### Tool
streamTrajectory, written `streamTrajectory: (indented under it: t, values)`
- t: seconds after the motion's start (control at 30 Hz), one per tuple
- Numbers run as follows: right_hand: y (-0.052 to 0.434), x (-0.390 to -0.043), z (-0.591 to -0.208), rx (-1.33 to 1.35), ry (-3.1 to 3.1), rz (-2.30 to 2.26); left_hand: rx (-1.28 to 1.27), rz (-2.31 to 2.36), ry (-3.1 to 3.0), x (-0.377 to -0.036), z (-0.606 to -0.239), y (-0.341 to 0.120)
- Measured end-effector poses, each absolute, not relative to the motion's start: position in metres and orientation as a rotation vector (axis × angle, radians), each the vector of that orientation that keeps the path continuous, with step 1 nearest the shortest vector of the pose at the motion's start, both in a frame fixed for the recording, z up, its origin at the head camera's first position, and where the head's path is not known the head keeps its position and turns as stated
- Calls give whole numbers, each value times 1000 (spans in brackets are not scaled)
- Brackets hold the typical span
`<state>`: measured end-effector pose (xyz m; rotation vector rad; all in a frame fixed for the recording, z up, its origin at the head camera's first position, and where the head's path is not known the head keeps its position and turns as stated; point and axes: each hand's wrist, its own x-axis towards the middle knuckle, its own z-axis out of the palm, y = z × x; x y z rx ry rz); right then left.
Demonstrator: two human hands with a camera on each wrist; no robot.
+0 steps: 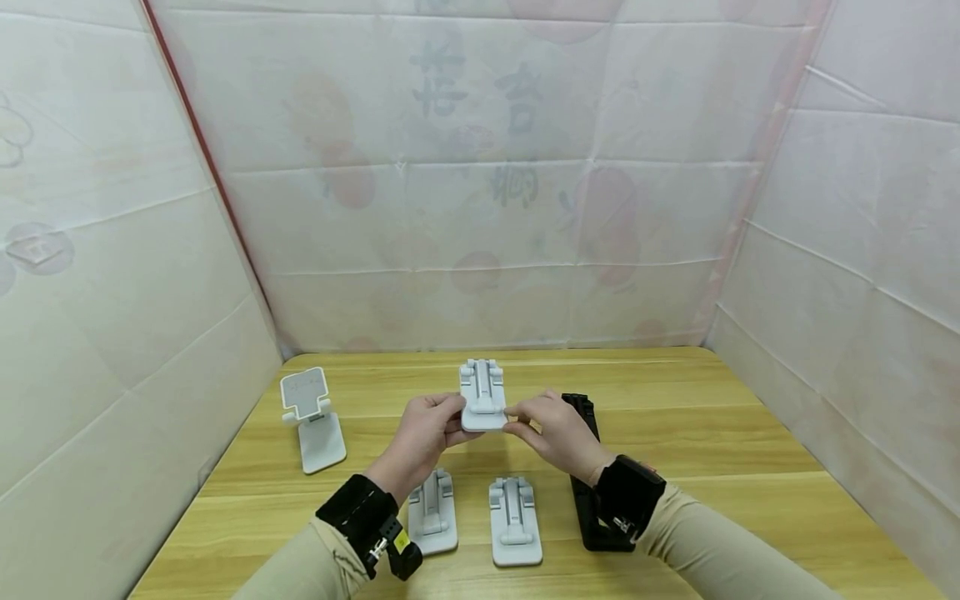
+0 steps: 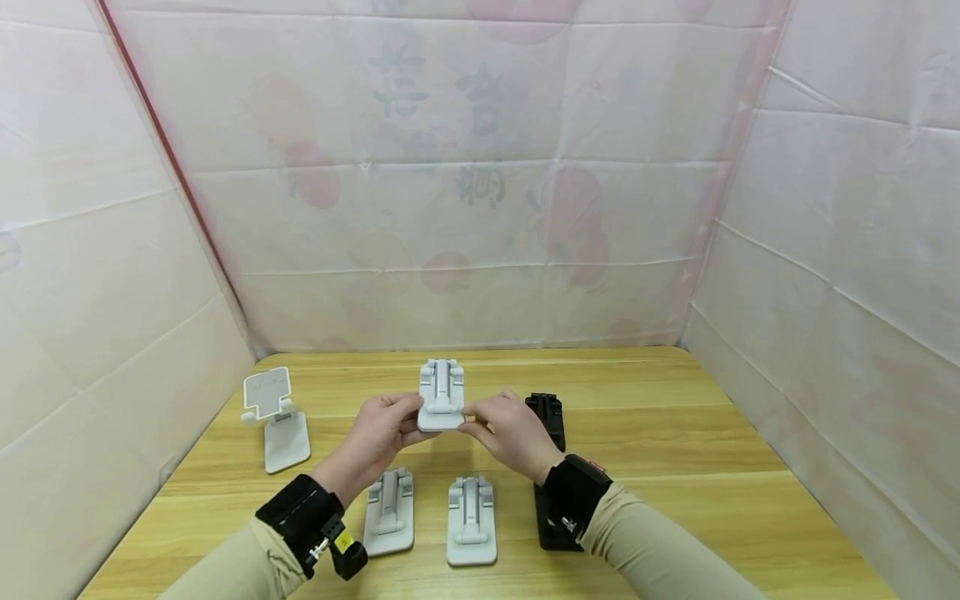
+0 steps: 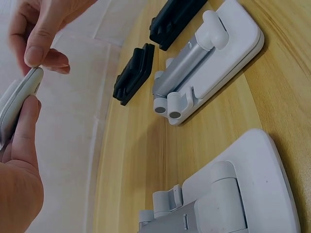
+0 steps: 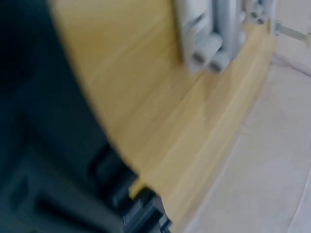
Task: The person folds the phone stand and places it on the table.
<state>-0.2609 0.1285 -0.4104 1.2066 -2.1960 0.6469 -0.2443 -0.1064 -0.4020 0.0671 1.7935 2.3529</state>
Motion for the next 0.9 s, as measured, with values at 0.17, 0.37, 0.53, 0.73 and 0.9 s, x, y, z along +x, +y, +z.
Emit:
streamTrajectory:
  t: [0.17,0.37,0.53,0.73,0.9]
  values:
    - [127,-257,-408,916,-2638,1306,69,2361,1785,-246,-402,-107]
    - [129,-260,-405,665,-2808,1978,104,2329,1805,-246,-403,-107]
    - [128,-259,-405,704,-2762,2164,125,2258,1835,-245,-403,-107]
    - [123,-254,-407,575,-2705,2335,136,2186,1877,-246,-405,-105]
    - [121,-252,-409,450,-2621,2469,115,2117,1894,-246,-408,-107]
